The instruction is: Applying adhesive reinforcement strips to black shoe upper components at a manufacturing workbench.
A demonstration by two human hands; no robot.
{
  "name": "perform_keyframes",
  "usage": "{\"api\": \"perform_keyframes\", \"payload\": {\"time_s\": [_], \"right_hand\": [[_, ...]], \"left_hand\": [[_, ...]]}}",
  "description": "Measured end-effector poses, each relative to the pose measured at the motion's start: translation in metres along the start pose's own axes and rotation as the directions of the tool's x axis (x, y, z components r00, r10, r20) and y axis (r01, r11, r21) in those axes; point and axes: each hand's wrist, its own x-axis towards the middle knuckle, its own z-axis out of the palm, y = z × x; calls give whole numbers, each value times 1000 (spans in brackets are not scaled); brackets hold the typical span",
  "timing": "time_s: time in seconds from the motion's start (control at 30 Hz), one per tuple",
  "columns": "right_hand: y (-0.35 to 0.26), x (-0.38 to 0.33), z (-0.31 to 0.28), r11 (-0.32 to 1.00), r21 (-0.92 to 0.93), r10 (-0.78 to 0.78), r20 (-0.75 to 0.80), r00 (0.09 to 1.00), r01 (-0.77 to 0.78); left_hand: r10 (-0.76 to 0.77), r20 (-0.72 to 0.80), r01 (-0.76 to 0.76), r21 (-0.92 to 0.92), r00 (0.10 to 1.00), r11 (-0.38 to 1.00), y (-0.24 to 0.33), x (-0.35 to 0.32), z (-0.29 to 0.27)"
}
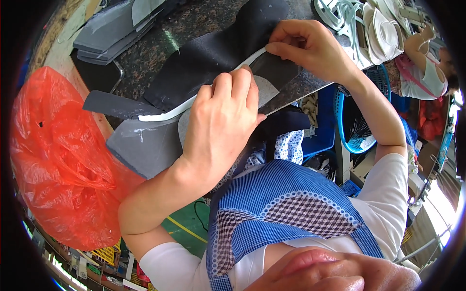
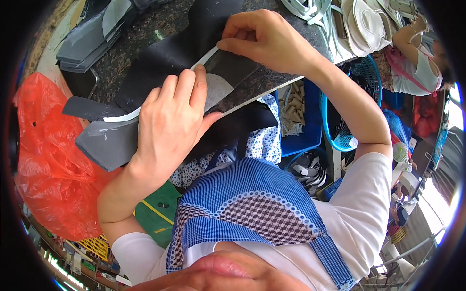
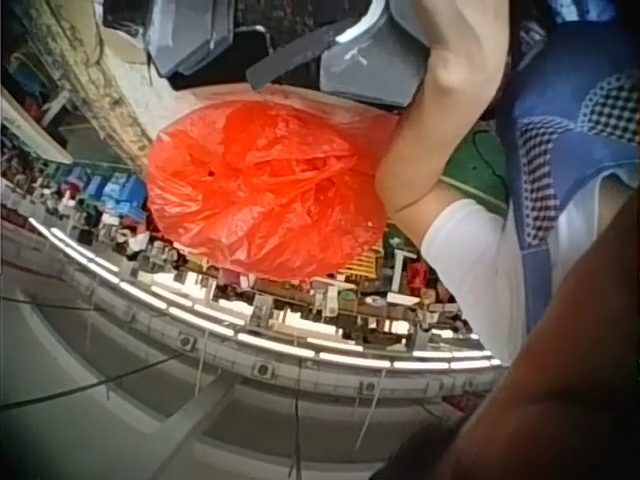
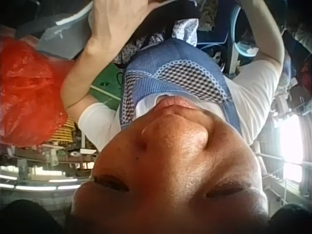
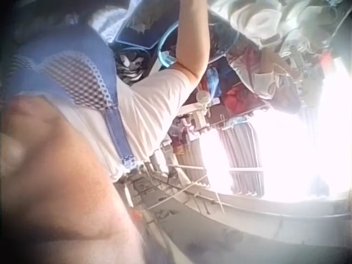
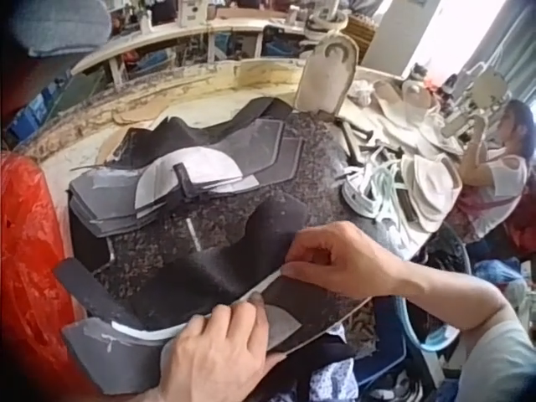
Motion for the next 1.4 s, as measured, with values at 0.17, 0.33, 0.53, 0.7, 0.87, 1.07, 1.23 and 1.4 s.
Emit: {"api": "perform_keyframes", "payload": {"time_s": [0.17,0.33,0.53,0.7,0.87,1.07,1.23,1.4], "right_hand": [[6,-10,-12,964,101,-260,145,955,247],[7,-5,-5,988,125,-92,50,995,85],[2,1,2,1000,10,21,-26,999,-21],[1,7,2,971,-222,-126,-132,983,94],[-1,-28,8,777,-471,-518,-103,849,417],[7,-38,30,734,-587,-460,-58,886,342],[7,-22,-11,958,242,127,131,983,-156],[-45,21,-53,530,309,748,268,607,-790]], "left_hand": [[-30,-46,23,-143,998,990,-4,-1,-2],[-49,-73,35,-178,996,983,-6,-1,-1],[-13,-71,4,-127,997,992,-2,1,-4],[-6,-78,1,-75,997,997,-3,12,-5],[43,-140,-71,-194,989,978,-18,31,2],[-338,-145,284,-299,930,911,-69,25,-6],[-466,93,387,-708,880,590,-49,4,-15],[101,-347,-143,-97,932,985,-6,-8,12]]}}
